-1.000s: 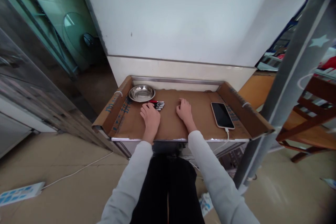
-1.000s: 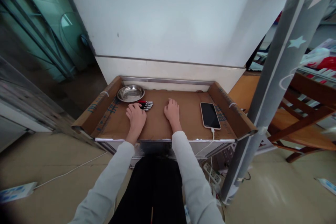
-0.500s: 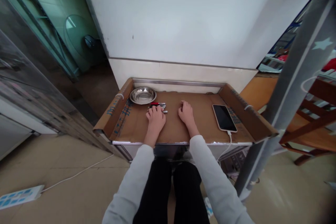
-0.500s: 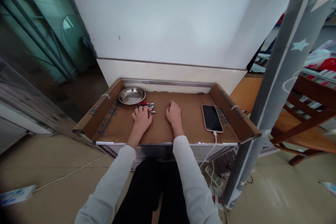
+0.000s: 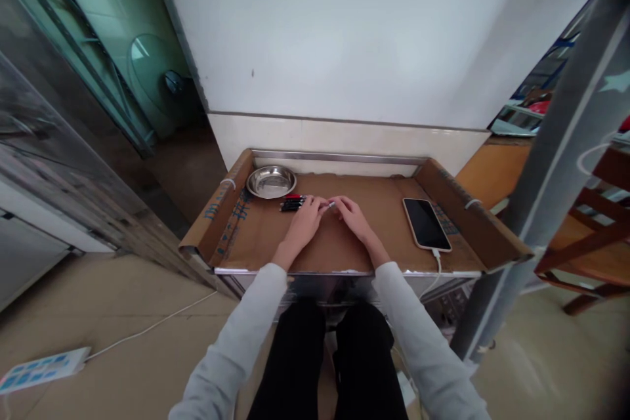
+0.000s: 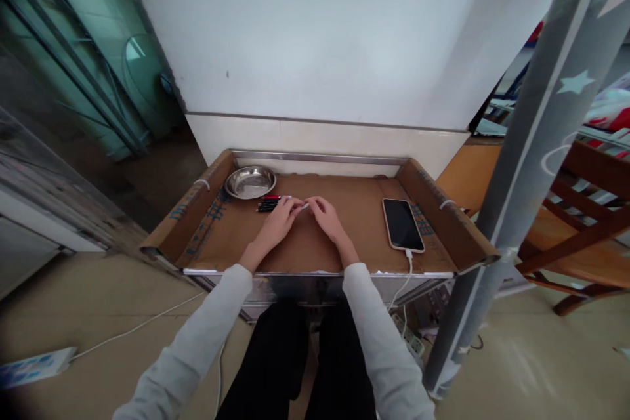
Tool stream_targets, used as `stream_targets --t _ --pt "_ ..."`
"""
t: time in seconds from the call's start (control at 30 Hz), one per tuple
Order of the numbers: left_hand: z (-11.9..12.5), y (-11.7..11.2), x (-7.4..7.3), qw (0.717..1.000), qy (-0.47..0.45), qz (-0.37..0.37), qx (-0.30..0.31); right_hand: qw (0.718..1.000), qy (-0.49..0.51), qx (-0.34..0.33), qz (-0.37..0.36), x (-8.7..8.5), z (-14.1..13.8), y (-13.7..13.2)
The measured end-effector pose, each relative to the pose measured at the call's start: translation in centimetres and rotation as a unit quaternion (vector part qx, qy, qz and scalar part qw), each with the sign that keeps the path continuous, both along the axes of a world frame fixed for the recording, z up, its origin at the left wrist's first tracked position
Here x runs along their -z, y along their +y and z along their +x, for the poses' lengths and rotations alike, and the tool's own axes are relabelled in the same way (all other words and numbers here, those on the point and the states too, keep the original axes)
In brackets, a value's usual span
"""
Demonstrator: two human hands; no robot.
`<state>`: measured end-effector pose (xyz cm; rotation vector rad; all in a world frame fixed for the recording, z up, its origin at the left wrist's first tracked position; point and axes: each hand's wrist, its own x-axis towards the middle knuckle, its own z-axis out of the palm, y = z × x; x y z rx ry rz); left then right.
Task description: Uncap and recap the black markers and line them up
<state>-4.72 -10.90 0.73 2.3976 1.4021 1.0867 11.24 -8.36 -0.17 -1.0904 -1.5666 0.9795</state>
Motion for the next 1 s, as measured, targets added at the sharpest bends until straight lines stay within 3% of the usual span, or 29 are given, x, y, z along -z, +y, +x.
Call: stream_targets --t 0.07,0.17,0.27,0.37,0.47,0.57,0.73,1.0 --pt "1.0 1.5 -1.0 0.997 -0.072 0.005 0.029 0.994 0.078 -0.025 -0.07 -0.6 0.2 0.7" --pt "2.5 4.2 -2.0 0.984 -0.175 0.035 0.0 0.975 0.147 -0.087 -0.144 -1.5 1.0 2.3" --pt "3.5 6.4 -1.9 0.97 -0.236 0.052 -0.007 0.965 0.171 -0.111 -0.165 -1.7 2.0 3.6" --pt "3.6 7.3 -1.2 0.969 -0.233 0.061 0.047 0.963 0.197 -0.091 -0.159 -1.0 2.5 4.2" --pt "3.2 7.4 -0.8 0.971 -0.214 0.072 0.076 0.953 0.202 -0.111 -0.198 -0.2 2.7 4.4" --pt "2.9 7.6 -0.7 0.968 -0.222 0.096 0.07 0.926 0.251 -0.141 -0.244 0.0 2.8 4.5" --pt "2.6 8.5 -0.4 0.964 -0.24 0.114 0.021 0.884 0.351 -0.131 -0.279 -0.7 2.9 4.3" --pt "2.8 8.2 -0.4 0.979 -0.163 0.11 0.051 0.885 0.339 -0.13 -0.292 -0.5 2.6 4.3"
